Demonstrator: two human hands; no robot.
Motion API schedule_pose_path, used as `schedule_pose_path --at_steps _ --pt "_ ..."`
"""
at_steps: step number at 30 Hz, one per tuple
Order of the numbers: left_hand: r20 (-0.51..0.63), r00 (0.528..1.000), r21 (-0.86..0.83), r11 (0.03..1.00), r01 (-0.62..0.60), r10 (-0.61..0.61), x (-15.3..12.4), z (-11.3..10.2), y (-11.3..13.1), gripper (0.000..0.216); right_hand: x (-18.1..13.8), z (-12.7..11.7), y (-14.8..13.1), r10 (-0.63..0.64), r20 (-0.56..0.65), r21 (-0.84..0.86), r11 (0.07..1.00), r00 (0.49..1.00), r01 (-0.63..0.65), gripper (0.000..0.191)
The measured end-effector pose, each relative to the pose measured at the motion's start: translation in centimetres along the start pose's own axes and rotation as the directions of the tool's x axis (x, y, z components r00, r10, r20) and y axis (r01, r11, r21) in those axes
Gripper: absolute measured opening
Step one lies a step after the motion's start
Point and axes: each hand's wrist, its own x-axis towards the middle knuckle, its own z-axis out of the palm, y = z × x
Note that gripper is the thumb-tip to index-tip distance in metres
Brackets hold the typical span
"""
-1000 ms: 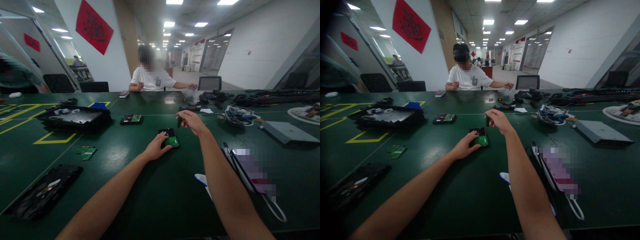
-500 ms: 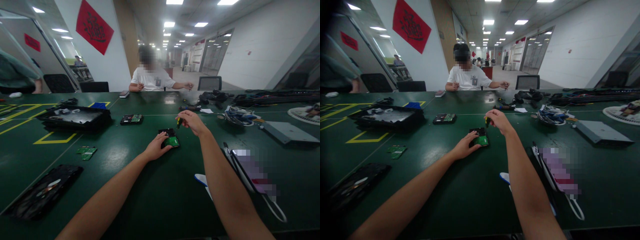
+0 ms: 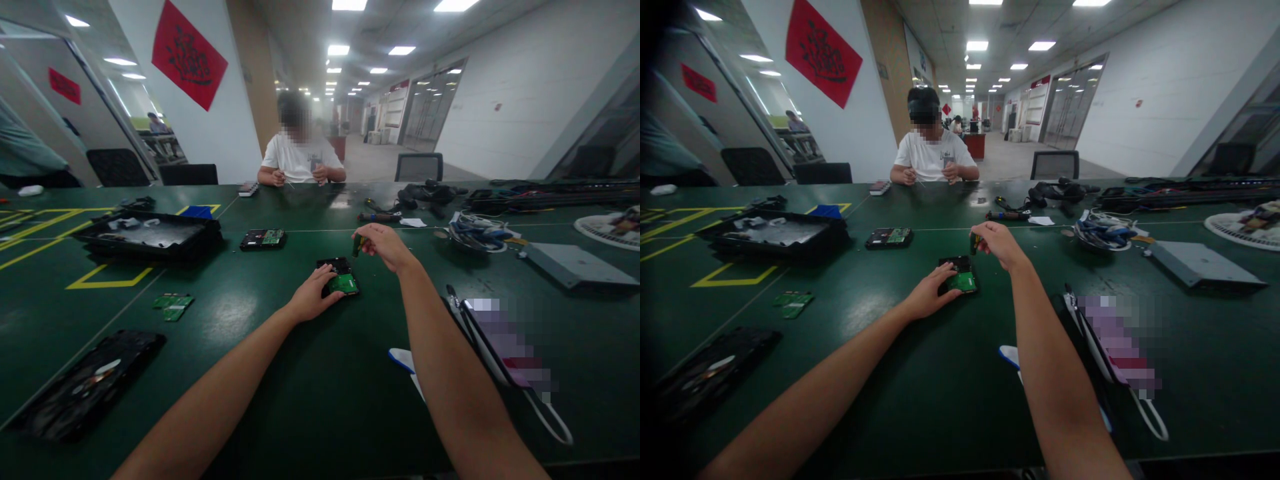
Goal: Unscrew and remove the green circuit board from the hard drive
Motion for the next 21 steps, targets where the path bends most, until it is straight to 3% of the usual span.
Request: schedule_pose_path --at_steps 8,14,21 --pt "0.003 1.000 -0.006 1.000 0.011 -0.011 -0.05 -0.07 0.14 0.065 -0.18 0.13 0.02 -0.015 0.047 0.026 1.000 0.999 0.013 0.022" --pt "0.007 1.000 -0.004 1.000 0.009 -0.009 -0.07 -0.26 0.31 0.065 0.01 -0.07 0.17 -0.040 -0.008 -0.055 0.998 0.999 0.040 0.025" --pt "0.010 1.000 -0.005 1.000 0.010 -0.010 -0.05 -0.31 0.37 0.065 -0.08 0.12 0.05 -0.016 0.038 0.014 1.000 0.999 0.015 0.024"
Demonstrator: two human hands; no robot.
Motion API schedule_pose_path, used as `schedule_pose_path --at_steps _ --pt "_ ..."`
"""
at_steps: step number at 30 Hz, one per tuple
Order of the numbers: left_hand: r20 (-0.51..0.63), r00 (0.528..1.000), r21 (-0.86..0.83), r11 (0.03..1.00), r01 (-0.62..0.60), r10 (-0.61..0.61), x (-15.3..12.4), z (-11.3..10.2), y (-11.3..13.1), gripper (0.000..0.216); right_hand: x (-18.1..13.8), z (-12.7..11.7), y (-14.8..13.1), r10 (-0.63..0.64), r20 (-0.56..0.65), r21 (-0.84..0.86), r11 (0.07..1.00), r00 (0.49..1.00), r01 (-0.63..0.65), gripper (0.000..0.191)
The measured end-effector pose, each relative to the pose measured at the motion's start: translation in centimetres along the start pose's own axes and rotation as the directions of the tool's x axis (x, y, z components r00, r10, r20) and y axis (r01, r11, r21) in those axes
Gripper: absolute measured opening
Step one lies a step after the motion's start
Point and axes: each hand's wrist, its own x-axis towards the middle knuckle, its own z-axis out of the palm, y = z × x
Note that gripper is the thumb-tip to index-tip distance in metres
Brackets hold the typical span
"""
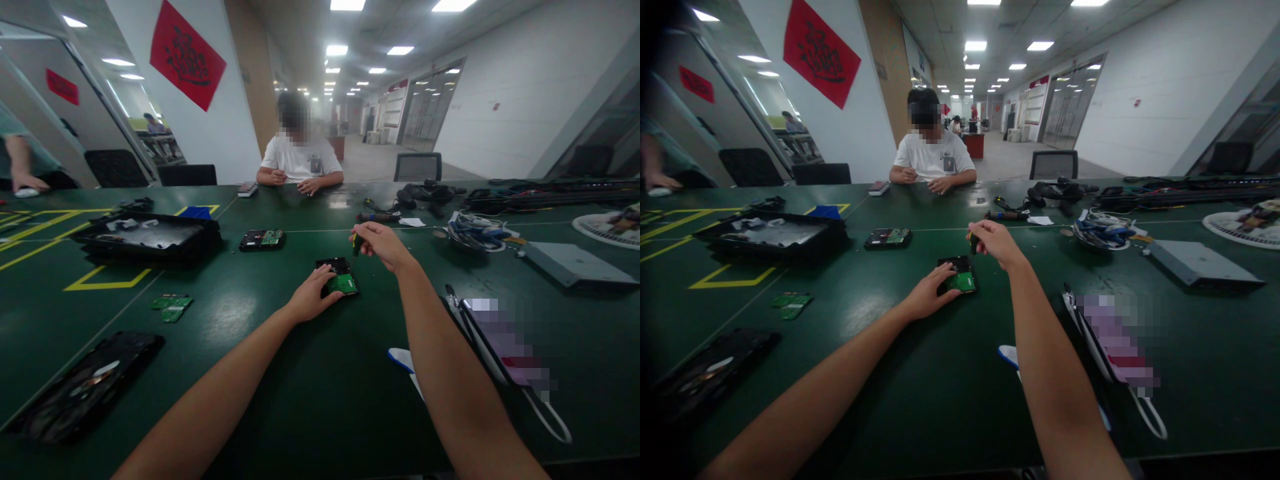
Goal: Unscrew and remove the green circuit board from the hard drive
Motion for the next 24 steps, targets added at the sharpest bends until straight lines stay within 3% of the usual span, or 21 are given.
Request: schedule_pose_path --at_steps 4,12,17,24 --pt "0.002 1.000 -0.002 1.000 -0.004 0.004 0.02 0.00 0.00 0.064 0.04 -0.11 -0.03 0.008 0.013 0.031 0.999 1.000 -0.008 0.024" --pt "-0.001 1.000 0.000 1.000 -0.004 0.004 0.05 0.14 -0.20 0.065 0.18 -0.25 0.09 -0.016 -0.039 -0.063 0.998 0.999 0.013 0.020" --pt "-0.013 1.000 0.003 1.000 0.003 -0.003 0.07 0.42 -0.49 0.066 0.06 0.03 -0.14 0.006 -0.012 -0.015 1.000 1.000 -0.006 0.017" --pt "-0.014 1.000 0.005 1.000 -0.010 0.010 0.05 0.34 -0.39 0.066 0.07 0.07 0.22 -0.003 0.017 -0.018 1.000 1.000 0.004 0.026"
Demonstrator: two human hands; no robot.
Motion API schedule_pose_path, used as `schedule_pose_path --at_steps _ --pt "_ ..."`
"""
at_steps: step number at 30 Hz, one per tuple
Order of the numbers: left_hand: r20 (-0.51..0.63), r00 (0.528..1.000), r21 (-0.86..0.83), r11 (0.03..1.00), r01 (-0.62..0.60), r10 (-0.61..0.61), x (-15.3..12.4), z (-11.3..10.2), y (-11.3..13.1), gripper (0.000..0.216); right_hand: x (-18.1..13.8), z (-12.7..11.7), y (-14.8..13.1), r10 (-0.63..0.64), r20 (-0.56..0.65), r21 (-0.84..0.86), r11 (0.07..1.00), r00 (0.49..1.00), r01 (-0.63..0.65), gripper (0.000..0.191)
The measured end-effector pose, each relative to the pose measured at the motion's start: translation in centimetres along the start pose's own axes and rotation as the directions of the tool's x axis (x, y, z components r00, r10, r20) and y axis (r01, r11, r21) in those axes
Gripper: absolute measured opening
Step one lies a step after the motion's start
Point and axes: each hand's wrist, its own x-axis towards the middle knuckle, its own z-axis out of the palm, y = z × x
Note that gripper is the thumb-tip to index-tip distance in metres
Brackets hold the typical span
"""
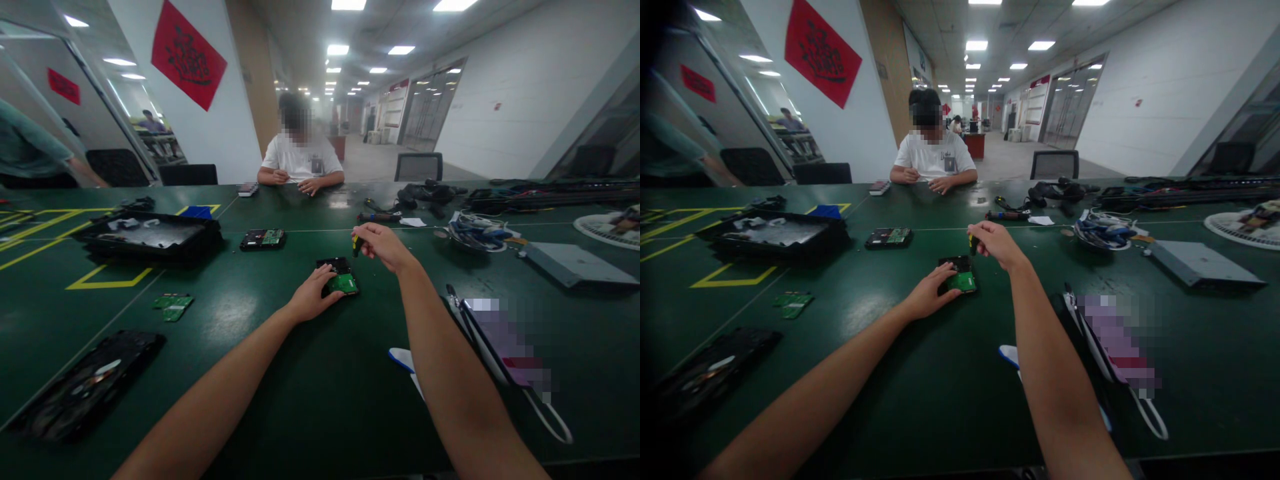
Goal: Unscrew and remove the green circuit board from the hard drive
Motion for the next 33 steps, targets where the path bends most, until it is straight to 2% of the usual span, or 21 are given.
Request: schedule_pose_path --at_steps 5,8,13,17,24,30,33 --pt "0.007 1.000 0.002 1.000 0.008 -0.008 -0.02 -0.14 0.13 0.066 -0.18 -0.09 -0.23 0.001 -0.057 -0.060 0.998 0.998 -0.005 0.024" --pt "0.006 1.000 0.003 1.000 0.004 -0.004 -0.05 -0.07 0.06 0.066 -0.32 -0.03 -0.48 -0.004 -0.023 -0.049 0.999 1.000 0.003 0.017" --pt "0.012 1.000 0.003 1.000 0.016 -0.016 0.02 -0.02 -0.08 0.068 -0.35 0.17 -0.52 0.009 0.038 -0.003 1.000 0.999 -0.009 0.030" --pt "0.021 1.000 0.000 1.000 0.012 -0.012 0.04 -0.16 0.06 0.068 -0.22 0.09 -0.37 0.006 0.061 0.042 0.999 0.998 -0.008 0.028" --pt "-0.002 1.000 -0.004 1.000 -0.004 0.004 -0.06 -0.19 0.31 0.064 -0.10 -0.12 -0.24 -0.017 -0.029 -0.058 0.998 0.999 0.015 0.024" --pt "0.005 1.000 -0.006 1.000 0.004 -0.004 -0.04 -0.18 0.21 0.065 -0.43 -0.02 -0.76 0.029 0.029 -0.026 0.999 0.999 -0.028 0.020" --pt "0.006 1.000 -0.005 1.000 0.005 -0.005 -0.05 -0.18 0.20 0.064 -0.43 0.01 -0.75 0.033 0.062 -0.012 0.999 0.998 -0.033 0.025"
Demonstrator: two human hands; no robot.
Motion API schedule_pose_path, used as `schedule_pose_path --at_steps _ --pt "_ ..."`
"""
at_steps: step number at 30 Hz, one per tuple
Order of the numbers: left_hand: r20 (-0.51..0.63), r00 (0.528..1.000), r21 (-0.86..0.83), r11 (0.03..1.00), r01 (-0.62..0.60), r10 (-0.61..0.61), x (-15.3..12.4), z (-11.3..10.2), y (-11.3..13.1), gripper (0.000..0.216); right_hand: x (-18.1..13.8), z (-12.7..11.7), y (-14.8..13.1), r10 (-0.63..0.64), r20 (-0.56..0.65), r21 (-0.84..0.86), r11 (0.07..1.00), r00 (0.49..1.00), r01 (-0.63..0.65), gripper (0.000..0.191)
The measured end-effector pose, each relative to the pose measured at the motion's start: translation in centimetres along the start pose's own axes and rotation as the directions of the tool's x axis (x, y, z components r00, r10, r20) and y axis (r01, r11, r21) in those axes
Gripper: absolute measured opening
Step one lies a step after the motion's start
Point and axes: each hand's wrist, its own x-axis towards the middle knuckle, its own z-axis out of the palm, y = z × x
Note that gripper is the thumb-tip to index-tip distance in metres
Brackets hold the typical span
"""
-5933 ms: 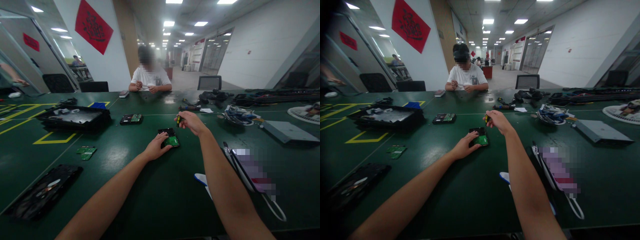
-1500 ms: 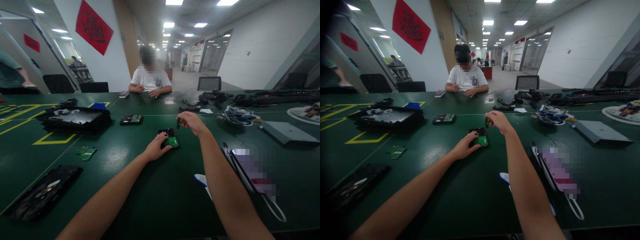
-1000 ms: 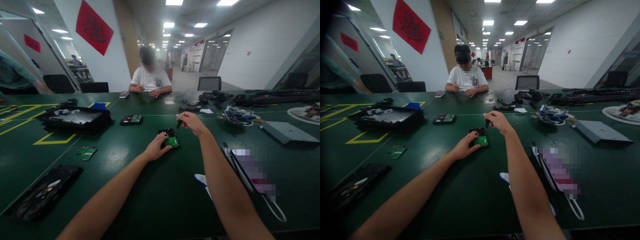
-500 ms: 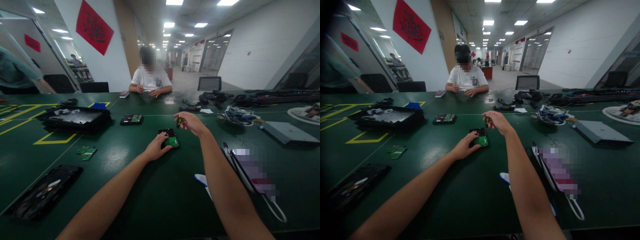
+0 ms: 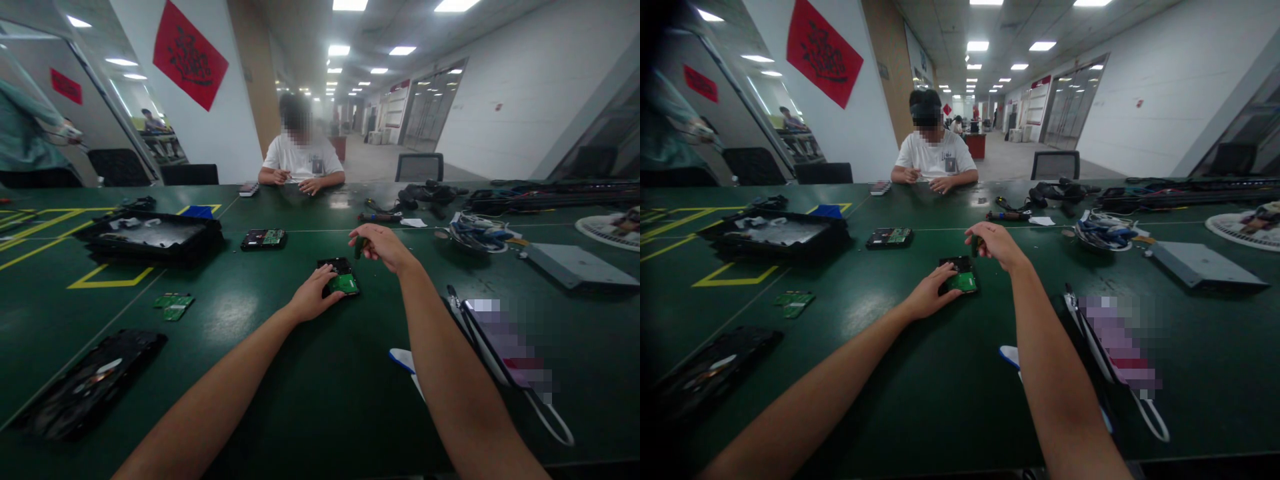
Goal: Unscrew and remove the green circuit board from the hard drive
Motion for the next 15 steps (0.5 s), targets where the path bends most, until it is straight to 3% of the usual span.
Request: schedule_pose_path --at_steps 7,12,15 --pt "-0.007 1.000 0.002 1.000 -0.005 0.005 0.02 0.02 -0.03 0.063 0.24 0.02 0.51 -0.007 0.042 0.069 0.998 0.999 0.004 0.026" --pt "0.000 1.000 -0.003 1.000 0.001 -0.001 0.02 -0.01 -0.07 0.063 0.61 -0.27 0.85 -0.056 -0.058 -0.069 0.996 0.997 0.052 0.024" --pt "0.002 1.000 -0.006 1.000 0.007 -0.007 0.04 -0.07 0.02 0.064 0.59 -0.12 0.79 -0.109 -0.084 -0.068 0.992 0.991 0.103 0.023"
